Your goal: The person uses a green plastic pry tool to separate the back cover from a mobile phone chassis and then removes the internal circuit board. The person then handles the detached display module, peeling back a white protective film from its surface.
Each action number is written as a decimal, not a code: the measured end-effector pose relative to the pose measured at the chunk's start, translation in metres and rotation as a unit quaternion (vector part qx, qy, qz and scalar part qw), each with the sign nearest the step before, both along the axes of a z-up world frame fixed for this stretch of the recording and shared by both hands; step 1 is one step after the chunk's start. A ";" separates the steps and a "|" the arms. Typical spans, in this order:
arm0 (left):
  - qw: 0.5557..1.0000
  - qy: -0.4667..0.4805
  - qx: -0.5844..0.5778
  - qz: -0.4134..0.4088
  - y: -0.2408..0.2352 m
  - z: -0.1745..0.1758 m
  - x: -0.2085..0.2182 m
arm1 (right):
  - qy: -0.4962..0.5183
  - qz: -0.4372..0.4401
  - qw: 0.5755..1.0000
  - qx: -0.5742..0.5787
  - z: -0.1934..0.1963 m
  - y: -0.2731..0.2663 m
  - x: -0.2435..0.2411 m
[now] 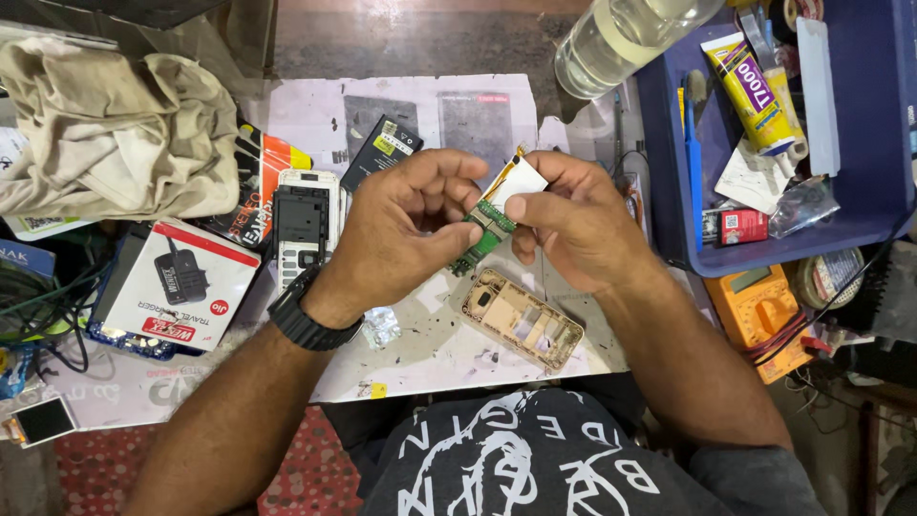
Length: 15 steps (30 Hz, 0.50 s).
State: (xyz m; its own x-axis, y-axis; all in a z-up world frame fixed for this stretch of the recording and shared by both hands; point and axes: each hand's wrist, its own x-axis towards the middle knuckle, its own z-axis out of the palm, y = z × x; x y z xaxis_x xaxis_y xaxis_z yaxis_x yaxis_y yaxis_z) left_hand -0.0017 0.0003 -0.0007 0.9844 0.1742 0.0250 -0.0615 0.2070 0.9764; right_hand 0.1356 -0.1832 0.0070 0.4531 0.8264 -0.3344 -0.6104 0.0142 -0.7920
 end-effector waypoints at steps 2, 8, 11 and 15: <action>1.000 0.023 0.016 0.000 0.000 0.001 0.000 | -0.009 0.005 1.000 0.004 -0.002 0.000 0.000; 1.000 0.026 0.014 -0.010 0.000 0.002 0.000 | -0.023 0.012 1.000 0.011 -0.005 -0.001 0.000; 1.000 0.020 0.020 -0.009 0.000 0.003 -0.001 | -0.023 0.011 1.000 0.008 -0.004 -0.001 0.000; 0.999 0.026 0.021 -0.011 0.001 0.003 -0.001 | -0.020 0.009 1.000 0.013 -0.004 -0.001 -0.001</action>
